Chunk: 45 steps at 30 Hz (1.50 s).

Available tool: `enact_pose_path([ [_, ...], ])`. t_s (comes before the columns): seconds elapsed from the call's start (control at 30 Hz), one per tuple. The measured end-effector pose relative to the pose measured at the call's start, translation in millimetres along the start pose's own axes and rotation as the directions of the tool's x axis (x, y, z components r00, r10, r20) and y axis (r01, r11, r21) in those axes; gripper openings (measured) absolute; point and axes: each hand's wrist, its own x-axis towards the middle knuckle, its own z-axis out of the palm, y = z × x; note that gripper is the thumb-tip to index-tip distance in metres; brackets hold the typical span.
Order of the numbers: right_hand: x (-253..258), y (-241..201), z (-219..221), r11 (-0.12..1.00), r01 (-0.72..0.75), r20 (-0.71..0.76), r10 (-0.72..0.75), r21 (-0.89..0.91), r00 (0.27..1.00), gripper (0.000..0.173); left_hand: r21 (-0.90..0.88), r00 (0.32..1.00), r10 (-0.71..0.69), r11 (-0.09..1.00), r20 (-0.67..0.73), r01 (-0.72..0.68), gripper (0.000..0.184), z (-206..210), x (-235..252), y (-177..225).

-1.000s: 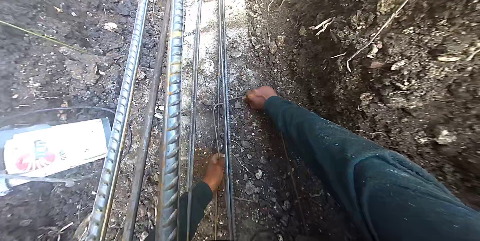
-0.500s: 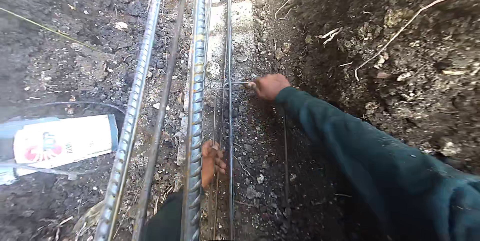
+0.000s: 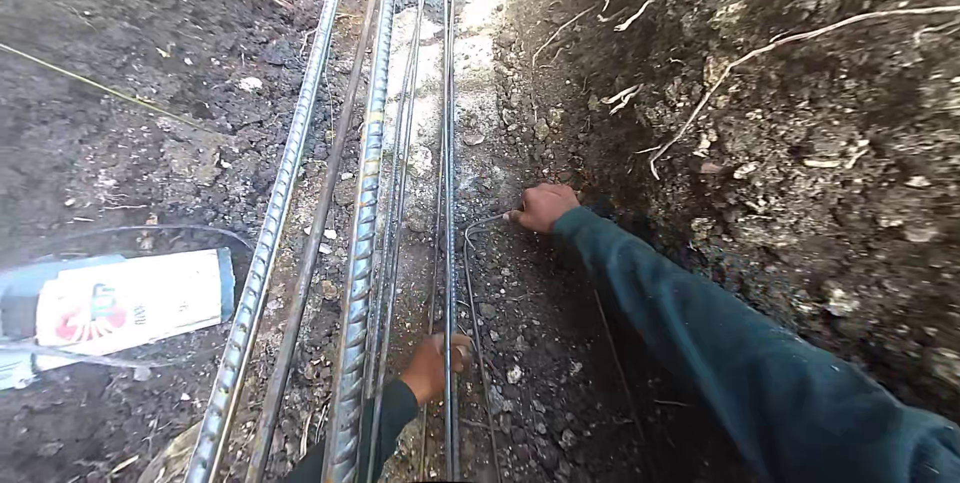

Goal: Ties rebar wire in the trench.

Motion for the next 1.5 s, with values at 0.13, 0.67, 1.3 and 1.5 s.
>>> enact_pose_path([
  [0.13, 6, -3, 2, 0.998, -0.024, 0.02, 0.023, 0.06, 1.0, 0.053, 0.186, 0.962, 0.08, 0.982, -0.261, -0.032, 0.031, -27, 5, -14],
  [0.67, 12, -13, -5, 0.995, -0.014, 0.03, 0.011, 0.102, 0.999, 0.049, 0.136, 0.958, -0.096, 0.981, -0.272, 0.136, 0.104, 3, -3, -19],
  [1.3, 27, -21, 41, 0.952, -0.016, 0.036, 0.005, 0.307, 0.999, 0.05, 0.104, 0.942, 0.153, 0.986, -0.299, -0.127, 0.029, -23, 7, -29],
  [1.5, 20, -13, 42, 0.933, -0.078, 0.068, 0.058, 0.351, 0.996, 0.051, -0.255, 0.995, -0.029, 0.967, -0.094, 0.004, 0.035, -37, 14, -37],
])
